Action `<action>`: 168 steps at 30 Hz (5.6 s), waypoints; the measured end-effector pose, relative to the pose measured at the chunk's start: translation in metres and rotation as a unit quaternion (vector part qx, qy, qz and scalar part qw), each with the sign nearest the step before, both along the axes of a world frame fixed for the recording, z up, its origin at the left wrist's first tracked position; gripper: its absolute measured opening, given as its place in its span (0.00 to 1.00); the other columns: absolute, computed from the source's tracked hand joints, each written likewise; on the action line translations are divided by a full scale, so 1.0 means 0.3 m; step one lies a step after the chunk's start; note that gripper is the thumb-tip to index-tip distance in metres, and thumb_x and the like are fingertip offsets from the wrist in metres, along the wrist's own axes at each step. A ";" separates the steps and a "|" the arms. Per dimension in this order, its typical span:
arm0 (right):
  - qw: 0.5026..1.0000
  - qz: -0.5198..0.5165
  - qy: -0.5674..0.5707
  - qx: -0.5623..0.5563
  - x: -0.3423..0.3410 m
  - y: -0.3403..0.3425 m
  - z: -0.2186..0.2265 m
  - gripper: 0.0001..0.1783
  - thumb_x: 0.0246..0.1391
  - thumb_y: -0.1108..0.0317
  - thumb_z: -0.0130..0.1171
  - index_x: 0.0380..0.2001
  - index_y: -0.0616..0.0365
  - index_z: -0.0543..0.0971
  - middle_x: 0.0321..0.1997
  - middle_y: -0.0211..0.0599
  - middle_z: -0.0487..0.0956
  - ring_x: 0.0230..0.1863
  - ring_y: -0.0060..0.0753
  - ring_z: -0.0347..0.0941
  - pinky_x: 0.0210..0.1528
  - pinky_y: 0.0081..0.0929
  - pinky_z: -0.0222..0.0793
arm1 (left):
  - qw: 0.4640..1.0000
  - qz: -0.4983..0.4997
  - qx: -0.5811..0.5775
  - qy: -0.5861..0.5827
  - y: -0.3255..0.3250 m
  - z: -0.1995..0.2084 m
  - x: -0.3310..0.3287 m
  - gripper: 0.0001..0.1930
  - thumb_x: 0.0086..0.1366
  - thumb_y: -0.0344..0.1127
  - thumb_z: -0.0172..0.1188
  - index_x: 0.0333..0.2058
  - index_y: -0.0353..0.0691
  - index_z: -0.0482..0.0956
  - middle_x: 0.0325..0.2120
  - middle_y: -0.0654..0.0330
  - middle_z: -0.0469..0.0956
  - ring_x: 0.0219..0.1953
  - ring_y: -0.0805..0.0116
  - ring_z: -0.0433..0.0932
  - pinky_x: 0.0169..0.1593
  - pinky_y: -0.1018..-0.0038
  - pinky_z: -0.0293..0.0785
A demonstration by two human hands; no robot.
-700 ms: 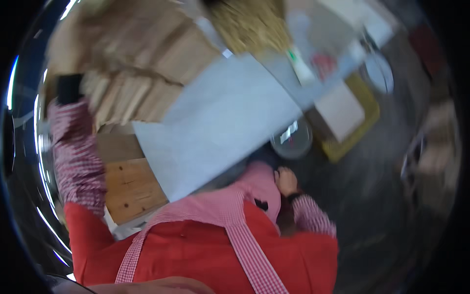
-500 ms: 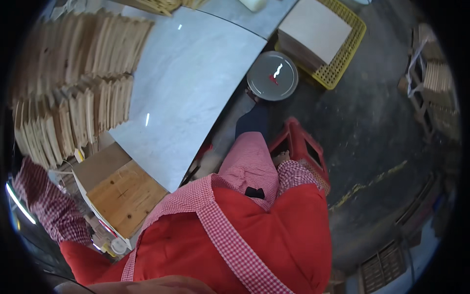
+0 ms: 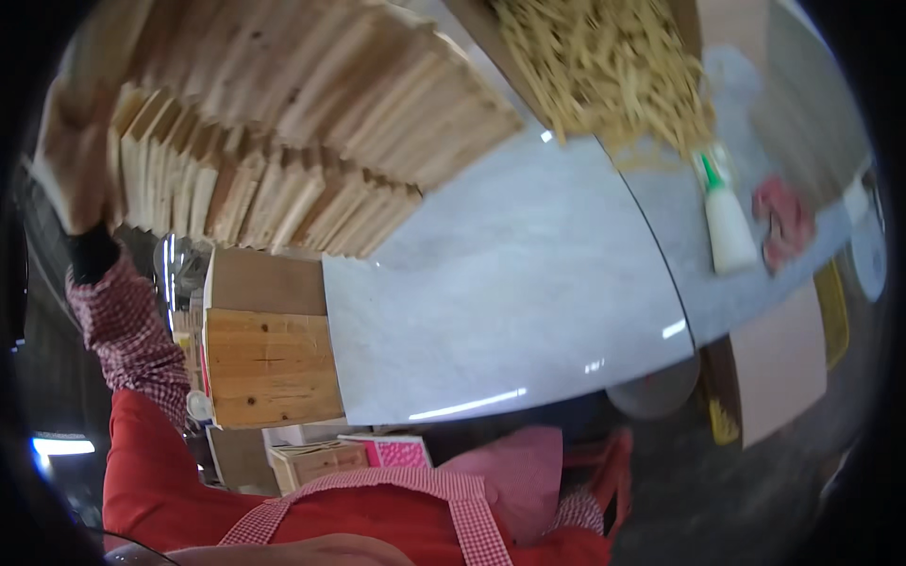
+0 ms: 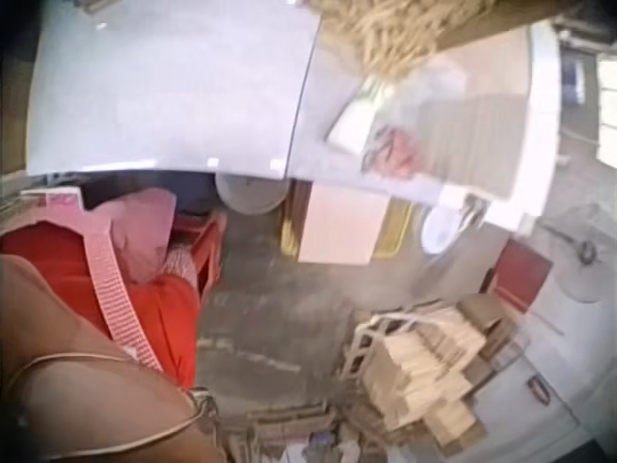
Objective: Assembling wooden boxes using glue and rubber bands, followed by inspecting a clock mechanism.
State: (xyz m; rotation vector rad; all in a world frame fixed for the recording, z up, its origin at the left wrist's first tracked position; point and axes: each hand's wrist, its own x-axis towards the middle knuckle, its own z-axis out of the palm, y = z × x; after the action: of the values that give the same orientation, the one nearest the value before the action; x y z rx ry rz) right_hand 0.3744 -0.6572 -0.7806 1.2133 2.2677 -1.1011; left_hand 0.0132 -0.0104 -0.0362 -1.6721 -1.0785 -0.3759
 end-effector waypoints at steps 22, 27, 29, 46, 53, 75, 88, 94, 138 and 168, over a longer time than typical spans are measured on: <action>0.982 -0.168 0.010 -0.085 0.157 1.275 0.049 0.22 0.57 0.54 0.49 0.47 0.56 0.78 0.49 0.55 0.76 0.51 0.57 0.72 0.51 0.50 0.67 | 0.951 -0.175 0.073 -0.243 -0.447 -0.054 0.166 0.20 0.46 0.26 0.63 0.41 0.36 0.72 0.29 0.49 0.75 0.32 0.51 0.77 0.36 0.64 0.73; 0.952 -0.260 0.125 0.102 0.203 1.187 0.217 0.16 0.52 0.61 0.55 0.33 0.64 0.80 0.32 0.57 0.79 0.38 0.60 0.76 0.39 0.47 0.70 | 0.883 -0.191 0.062 -0.424 -0.795 -0.301 0.065 0.17 0.59 0.28 0.62 0.48 0.37 0.75 0.32 0.60 0.81 0.33 0.72 0.79 0.42 0.76 0.74; 0.945 -0.249 0.160 0.142 0.211 1.175 0.281 0.16 0.53 0.61 0.53 0.30 0.66 0.80 0.29 0.59 0.78 0.35 0.61 0.76 0.35 0.47 0.69 | 0.600 -0.388 0.091 -0.694 -0.935 -0.465 0.096 0.20 0.59 0.25 0.60 0.51 0.33 0.72 0.41 0.57 0.78 0.42 0.67 0.78 0.49 0.72 0.74; 0.837 -0.181 0.449 0.254 -0.137 1.377 0.976 0.09 0.58 0.69 0.54 0.35 0.66 0.78 0.27 0.36 0.78 0.28 0.24 0.73 0.33 0.22 0.69 | -0.021 -0.255 0.069 -0.964 -1.322 -1.700 0.235 0.26 0.63 0.31 0.56 0.58 0.35 0.61 0.54 0.50 0.69 0.55 0.53 0.70 0.59 0.58 0.67; 0.785 0.044 0.376 0.490 -0.688 1.779 0.957 0.20 0.53 0.63 0.55 0.47 0.63 0.75 0.46 0.51 0.77 0.49 0.52 0.73 0.51 0.42 0.68 | 0.008 -0.162 0.001 -0.987 -1.354 -1.629 0.252 0.25 0.64 0.34 0.57 0.57 0.32 0.62 0.51 0.52 0.71 0.53 0.58 0.72 0.55 0.62 0.70; 0.790 -0.184 0.507 0.291 -0.552 1.728 0.885 0.17 0.51 0.67 0.58 0.44 0.62 0.78 0.44 0.47 0.79 0.47 0.45 0.75 0.48 0.35 0.70 | 0.899 0.031 -0.250 -0.358 -1.508 -1.448 -0.010 0.21 0.53 0.27 0.60 0.48 0.37 0.77 0.51 0.52 0.74 0.54 0.54 0.73 0.56 0.60 0.69; 0.747 -0.289 0.115 0.588 0.332 2.126 0.832 0.31 0.45 0.49 0.64 0.46 0.63 0.75 0.44 0.55 0.77 0.44 0.58 0.73 0.48 0.46 0.67 | 0.753 0.090 -0.297 -0.580 -1.644 -1.417 0.074 0.33 0.51 0.37 0.69 0.56 0.40 0.67 0.52 0.52 0.69 0.57 0.51 0.67 0.58 0.59 0.64; 0.688 -0.448 0.213 0.530 0.350 2.140 0.805 0.32 0.47 0.51 0.67 0.48 0.64 0.71 0.43 0.52 0.77 0.40 0.49 0.76 0.41 0.39 0.72 | 0.017 -0.084 0.027 -0.996 -1.587 -1.581 0.149 0.31 0.60 0.36 0.65 0.58 0.38 0.62 0.50 0.55 0.71 0.53 0.61 0.71 0.56 0.66 0.68; 0.836 -0.080 0.409 0.356 -0.495 1.968 1.081 0.25 0.43 0.58 0.67 0.41 0.61 0.73 0.33 0.48 0.79 0.34 0.44 0.78 0.39 0.34 0.73 | -0.046 -0.127 -0.026 -0.991 -1.480 -1.584 0.162 0.28 0.64 0.28 0.57 0.59 0.29 0.56 0.53 0.45 0.68 0.55 0.56 0.71 0.58 0.63 0.72; 0.817 -0.042 0.445 0.365 -0.547 1.834 1.123 0.23 0.43 0.62 0.67 0.41 0.60 0.73 0.32 0.47 0.79 0.31 0.42 0.77 0.36 0.33 0.72 | -0.050 -0.141 -0.026 -0.988 -1.478 -1.573 0.167 0.27 0.64 0.29 0.57 0.59 0.30 0.57 0.52 0.47 0.69 0.56 0.57 0.70 0.58 0.64 0.71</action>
State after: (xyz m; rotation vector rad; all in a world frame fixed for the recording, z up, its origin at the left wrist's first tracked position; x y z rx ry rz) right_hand 0.2105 -0.1069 -0.4436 1.1632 3.6402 -0.9523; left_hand 0.0633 -0.4538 -0.5080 -0.2720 0.9769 1.7968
